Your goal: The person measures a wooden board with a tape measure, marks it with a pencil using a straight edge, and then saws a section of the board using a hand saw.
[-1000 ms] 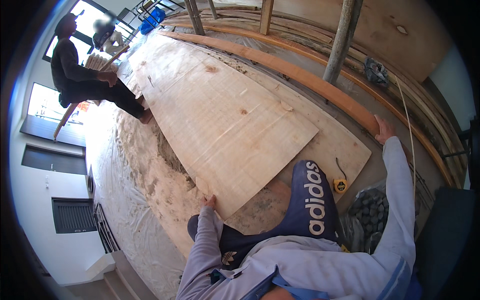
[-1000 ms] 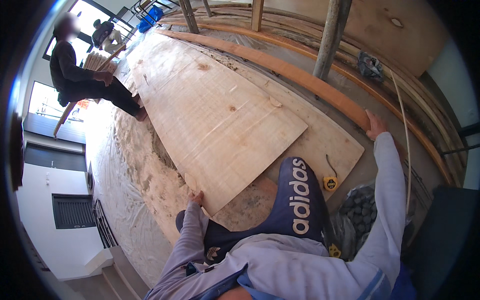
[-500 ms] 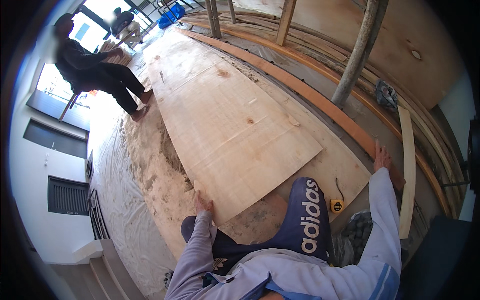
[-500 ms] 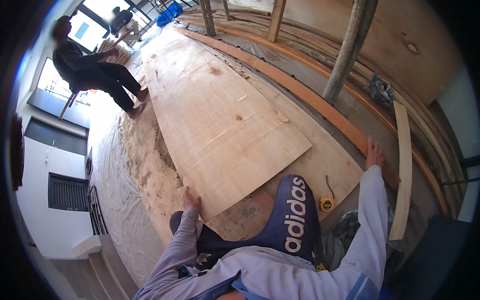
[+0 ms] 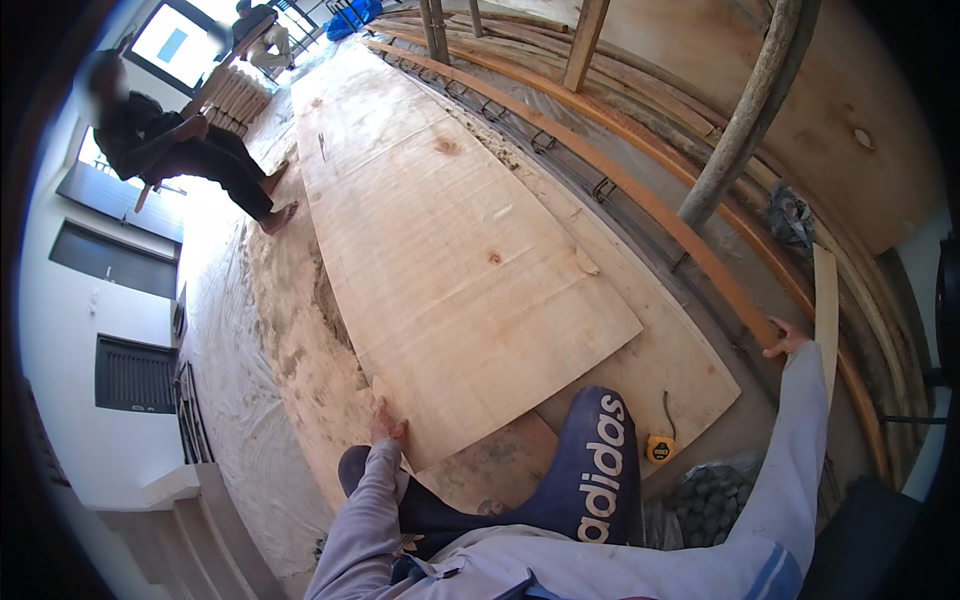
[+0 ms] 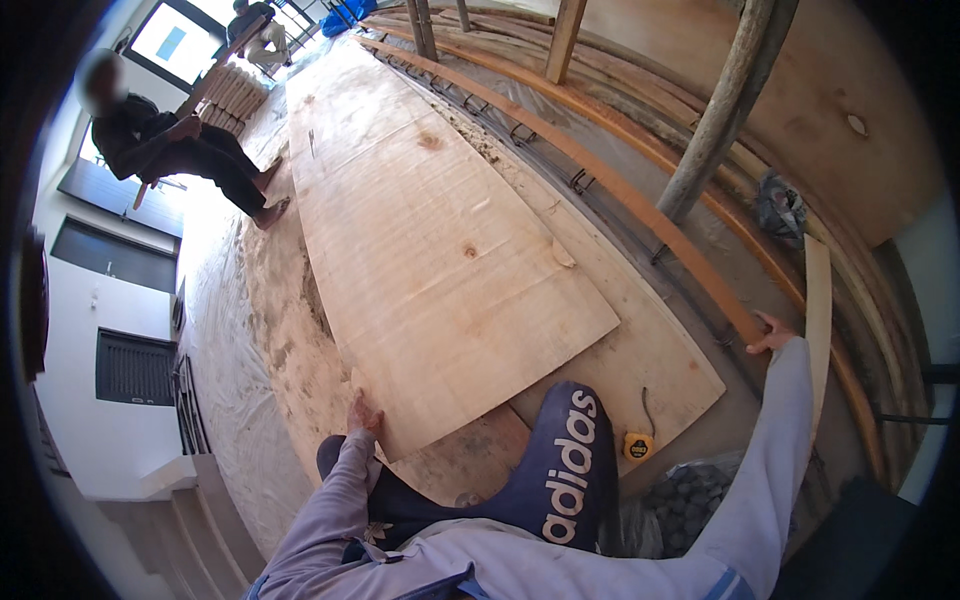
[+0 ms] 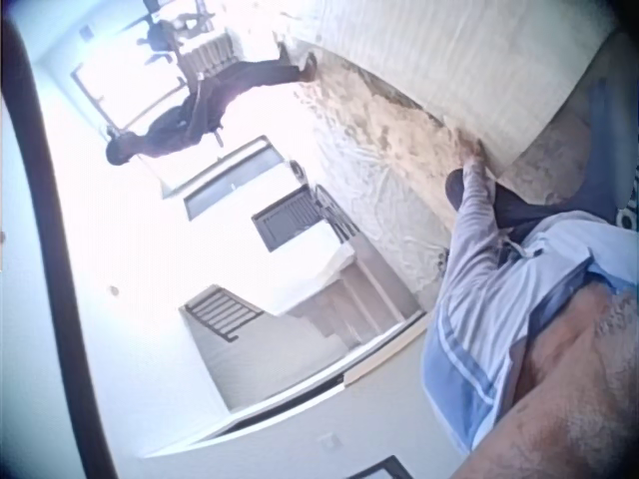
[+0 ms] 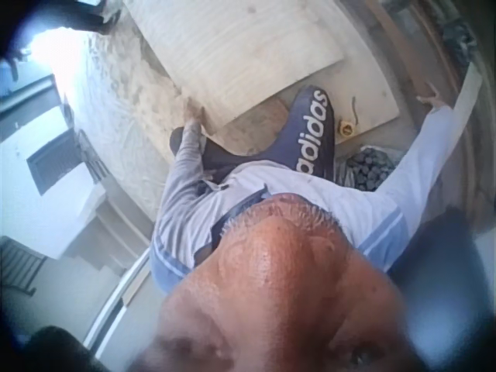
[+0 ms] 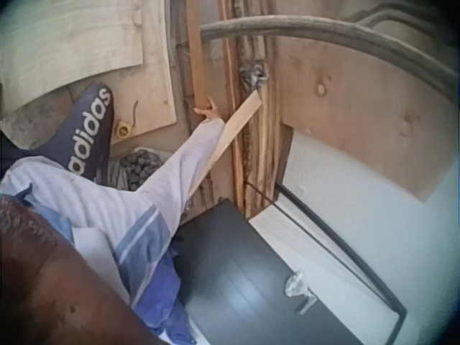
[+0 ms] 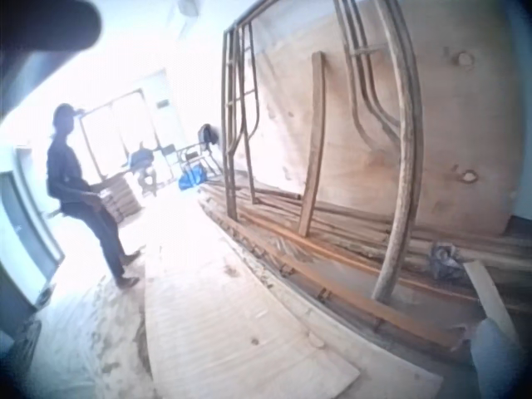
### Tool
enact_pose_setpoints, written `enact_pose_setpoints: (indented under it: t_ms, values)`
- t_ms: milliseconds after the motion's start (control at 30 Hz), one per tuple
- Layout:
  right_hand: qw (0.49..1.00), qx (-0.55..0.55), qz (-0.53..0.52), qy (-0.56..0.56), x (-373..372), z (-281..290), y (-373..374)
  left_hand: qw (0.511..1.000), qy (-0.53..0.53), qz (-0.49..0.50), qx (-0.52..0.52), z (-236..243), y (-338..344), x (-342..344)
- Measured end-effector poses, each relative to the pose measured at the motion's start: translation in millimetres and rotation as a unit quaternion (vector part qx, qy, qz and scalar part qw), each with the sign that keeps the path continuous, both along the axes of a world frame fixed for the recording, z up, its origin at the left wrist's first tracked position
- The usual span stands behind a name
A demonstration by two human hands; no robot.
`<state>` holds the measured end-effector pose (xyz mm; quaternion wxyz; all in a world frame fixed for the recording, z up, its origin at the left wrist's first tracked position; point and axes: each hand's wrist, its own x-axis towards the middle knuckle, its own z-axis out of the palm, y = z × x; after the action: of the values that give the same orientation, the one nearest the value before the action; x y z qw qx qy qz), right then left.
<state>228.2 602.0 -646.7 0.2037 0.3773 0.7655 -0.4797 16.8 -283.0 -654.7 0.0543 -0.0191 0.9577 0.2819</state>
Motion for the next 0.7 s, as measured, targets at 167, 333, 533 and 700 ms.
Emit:
enact_pose_setpoints:
  t_ms: [167,333,533,700]
  values:
    - [0.981,0.189,-0.030,0.045,29,35,-23,0.995,-0.070,-0.003,-0.072,34,46,2]
    - [0.881,0.465,-0.020,0.085,49,-4,-24,0.976,-0.112,0.006,-0.186,51,63,-21]
    - [0.830,0.547,-0.015,0.105,18,11,-59,0.936,-0.239,-0.051,-0.253,16,-25,-13]
    - [0.896,0.350,0.031,0.270,49,39,-150,0.963,-0.268,0.002,-0.007,108,-31,-43]
